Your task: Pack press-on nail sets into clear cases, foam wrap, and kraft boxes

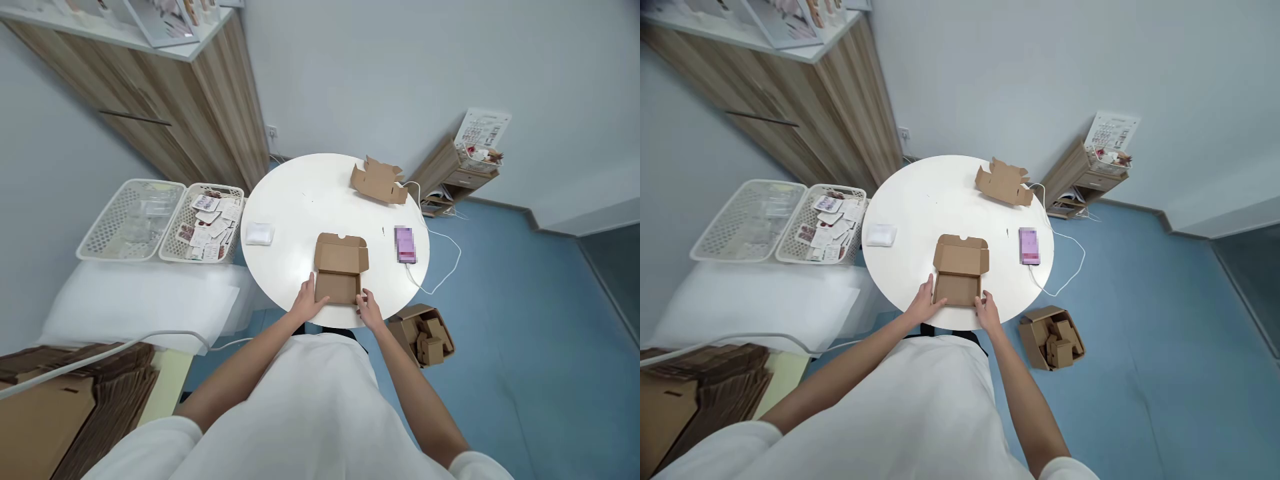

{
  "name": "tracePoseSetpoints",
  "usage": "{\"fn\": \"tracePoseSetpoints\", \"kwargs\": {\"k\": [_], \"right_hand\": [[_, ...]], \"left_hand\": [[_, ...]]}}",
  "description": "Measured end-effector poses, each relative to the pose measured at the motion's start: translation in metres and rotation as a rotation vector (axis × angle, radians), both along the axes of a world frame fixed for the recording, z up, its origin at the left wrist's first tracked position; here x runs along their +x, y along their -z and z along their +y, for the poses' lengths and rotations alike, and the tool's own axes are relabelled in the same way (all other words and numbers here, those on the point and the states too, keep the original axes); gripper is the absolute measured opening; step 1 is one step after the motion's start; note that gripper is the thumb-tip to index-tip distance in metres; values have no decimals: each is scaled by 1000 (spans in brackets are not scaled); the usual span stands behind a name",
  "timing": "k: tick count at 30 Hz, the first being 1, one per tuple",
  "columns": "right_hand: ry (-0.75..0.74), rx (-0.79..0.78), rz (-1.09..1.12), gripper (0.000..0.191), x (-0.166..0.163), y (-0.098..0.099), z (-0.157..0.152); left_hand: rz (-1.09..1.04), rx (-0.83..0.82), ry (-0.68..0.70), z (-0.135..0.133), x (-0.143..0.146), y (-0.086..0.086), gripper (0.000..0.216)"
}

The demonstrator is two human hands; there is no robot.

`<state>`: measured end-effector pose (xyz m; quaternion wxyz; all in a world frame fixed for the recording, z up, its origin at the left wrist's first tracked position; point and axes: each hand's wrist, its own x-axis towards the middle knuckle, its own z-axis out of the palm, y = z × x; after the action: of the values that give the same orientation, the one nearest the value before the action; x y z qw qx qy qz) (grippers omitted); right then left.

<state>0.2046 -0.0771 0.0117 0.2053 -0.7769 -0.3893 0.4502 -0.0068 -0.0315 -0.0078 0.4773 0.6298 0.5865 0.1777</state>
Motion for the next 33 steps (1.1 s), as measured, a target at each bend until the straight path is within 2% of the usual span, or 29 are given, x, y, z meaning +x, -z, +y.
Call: {"fn": "tracePoseSetpoints", "kwargs": {"k": [7, 11, 15, 21, 26, 33], "right_hand": [[295, -72, 627, 53, 19, -1, -9], [254, -145, 842, 50, 31, -6, -6], [173, -151, 877, 47, 42, -3, 4], [130, -92, 779, 46, 51, 7, 29], [63, -65, 671, 48, 52, 5, 56], [62, -59, 696, 45, 53, 5, 82]], "left_hand": [[-203, -345, -349, -11, -4, -16, 63], [-237, -387, -424, -9, 10, -24, 56], [-202, -347, -443, -4, 29, -24, 53], [-174, -310, -455, 15, 46, -25, 57], [-222, -299, -507, 35, 54, -23, 61], [-290, -211, -545, 53, 58, -11, 61]]}}
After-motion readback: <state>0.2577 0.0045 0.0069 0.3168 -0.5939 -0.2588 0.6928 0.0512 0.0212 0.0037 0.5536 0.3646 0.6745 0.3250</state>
